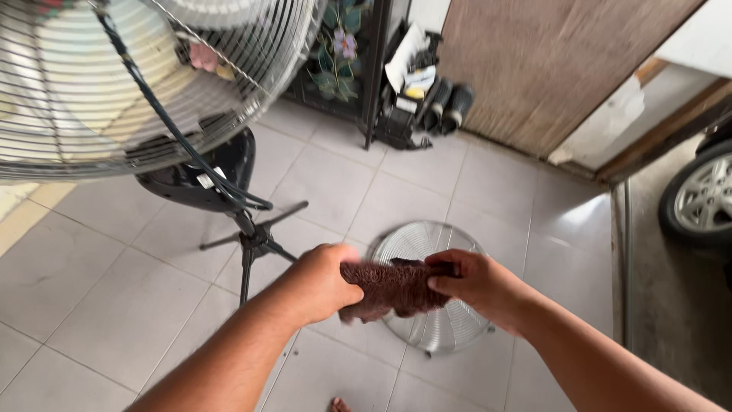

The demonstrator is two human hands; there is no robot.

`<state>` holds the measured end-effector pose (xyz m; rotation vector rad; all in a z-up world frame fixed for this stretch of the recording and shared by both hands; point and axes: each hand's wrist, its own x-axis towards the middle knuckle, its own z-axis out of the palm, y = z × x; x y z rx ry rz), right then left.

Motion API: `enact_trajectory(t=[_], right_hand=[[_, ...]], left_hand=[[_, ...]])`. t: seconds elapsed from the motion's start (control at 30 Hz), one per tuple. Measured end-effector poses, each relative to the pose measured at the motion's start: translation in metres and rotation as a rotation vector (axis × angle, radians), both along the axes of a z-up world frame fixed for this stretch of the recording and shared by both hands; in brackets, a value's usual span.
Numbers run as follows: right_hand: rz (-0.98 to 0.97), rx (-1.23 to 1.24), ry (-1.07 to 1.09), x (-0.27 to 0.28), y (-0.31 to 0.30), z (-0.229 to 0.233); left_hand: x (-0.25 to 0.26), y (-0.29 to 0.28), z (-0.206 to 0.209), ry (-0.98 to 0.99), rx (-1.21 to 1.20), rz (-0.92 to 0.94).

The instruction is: The person wipes the metal fan cage with a brown cloth, cleaning both the outer and inner surfaces. They rotate the cage to reach different areas and continue wiping until the entire cage is cleaned.

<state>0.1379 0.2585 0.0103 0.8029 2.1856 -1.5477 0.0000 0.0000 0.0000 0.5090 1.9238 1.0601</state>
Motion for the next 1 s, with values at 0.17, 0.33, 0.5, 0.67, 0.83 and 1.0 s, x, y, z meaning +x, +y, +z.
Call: enact_trajectory(t=[0.17,0.33,0.5,0.67,0.83,1.0], right_hand=[[-0.102,-0.072,-0.092,-0.007,-0.009,0.002],[-0.297,-0.557,0.136,-0.006,0.0,-0.057],[-0.463,-0.369,0.021,0.0,0.012,-0.194],[-0.747,-0.325,-0.195,0.039,0.054,-0.352],[-0.902,-0.143,-0.436,0.09,0.115,-0.528],[-1.097,-0.136,-0.478,0.104,0.196,-0.665]], left_hand=[[-0.008,0.001,-0.009,0.157,0.149,-0.169],[0.008,0.021,-0.053,-0.757,0.436,0.224],[0.044,0.066,-0.155,-0.956,0.482,0.343],[0.036,0.104,-0.287,-0.978,0.284,0.694],[0.005,0.144,-0.451,-0.808,0.064,0.805],[-0.039,0.181,-0.576,-0.483,-0.063,0.767]])
